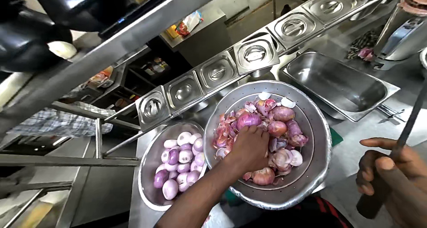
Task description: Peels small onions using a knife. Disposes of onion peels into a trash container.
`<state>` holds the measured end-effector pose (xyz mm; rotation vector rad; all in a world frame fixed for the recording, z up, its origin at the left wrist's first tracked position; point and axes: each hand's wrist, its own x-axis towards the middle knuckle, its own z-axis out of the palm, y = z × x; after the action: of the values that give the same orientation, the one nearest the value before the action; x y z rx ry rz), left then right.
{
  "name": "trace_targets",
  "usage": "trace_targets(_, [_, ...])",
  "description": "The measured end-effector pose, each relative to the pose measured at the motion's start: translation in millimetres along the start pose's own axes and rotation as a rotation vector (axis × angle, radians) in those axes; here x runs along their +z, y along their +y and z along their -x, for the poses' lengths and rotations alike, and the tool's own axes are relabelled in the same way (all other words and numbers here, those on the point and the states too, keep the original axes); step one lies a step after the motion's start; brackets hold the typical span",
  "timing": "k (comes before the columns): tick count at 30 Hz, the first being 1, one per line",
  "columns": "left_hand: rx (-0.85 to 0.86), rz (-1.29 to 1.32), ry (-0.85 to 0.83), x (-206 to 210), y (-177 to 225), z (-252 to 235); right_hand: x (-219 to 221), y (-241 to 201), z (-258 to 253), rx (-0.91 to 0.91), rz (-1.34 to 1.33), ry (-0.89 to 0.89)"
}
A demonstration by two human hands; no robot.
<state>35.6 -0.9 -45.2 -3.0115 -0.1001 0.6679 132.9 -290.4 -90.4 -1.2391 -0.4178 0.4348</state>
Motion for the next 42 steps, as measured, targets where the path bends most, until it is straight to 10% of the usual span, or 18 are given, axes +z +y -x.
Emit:
trace_targets(7, [-0.110,1.183,0.385,11.6,-31.2,54.6,8.9,-5.5,1.4,0.021,-0.073,-0.097])
trace_targets(12, [0.153,2.181,0.437,14.9,-34.3,70.1,26.6,-3.5,-1.5,0.019,-0.050,-0.311])
trace_targets(17, [0.197,2.492,0.396,18.4,-28.9,68.4,44.5,-3.1,-1.9,-0.003,0.043,-0.407])
trace_targets(32, [0.057,1.897,0.798,26.9,-38.3,69.3,18.1,-14.2,9.4,0.005,0.173,-0.166])
trace_targets(36, [-0.093,1.229,0.723,29.3,-42.1,63.7,6.4,-12.3,9.4,-0.033,0.155,-0.086])
trace_targets(39, [-0.126,0.659,0.336,10.3,-39.7,55.9,1.6,-10.3,9.7,-0.042,0.136,-0.071])
trace_targets(42, [-0.017,0.390,0.380,-2.7,-11.3,32.9,0.3,-6.3,11.0,-0.029,0.130,-0.045])
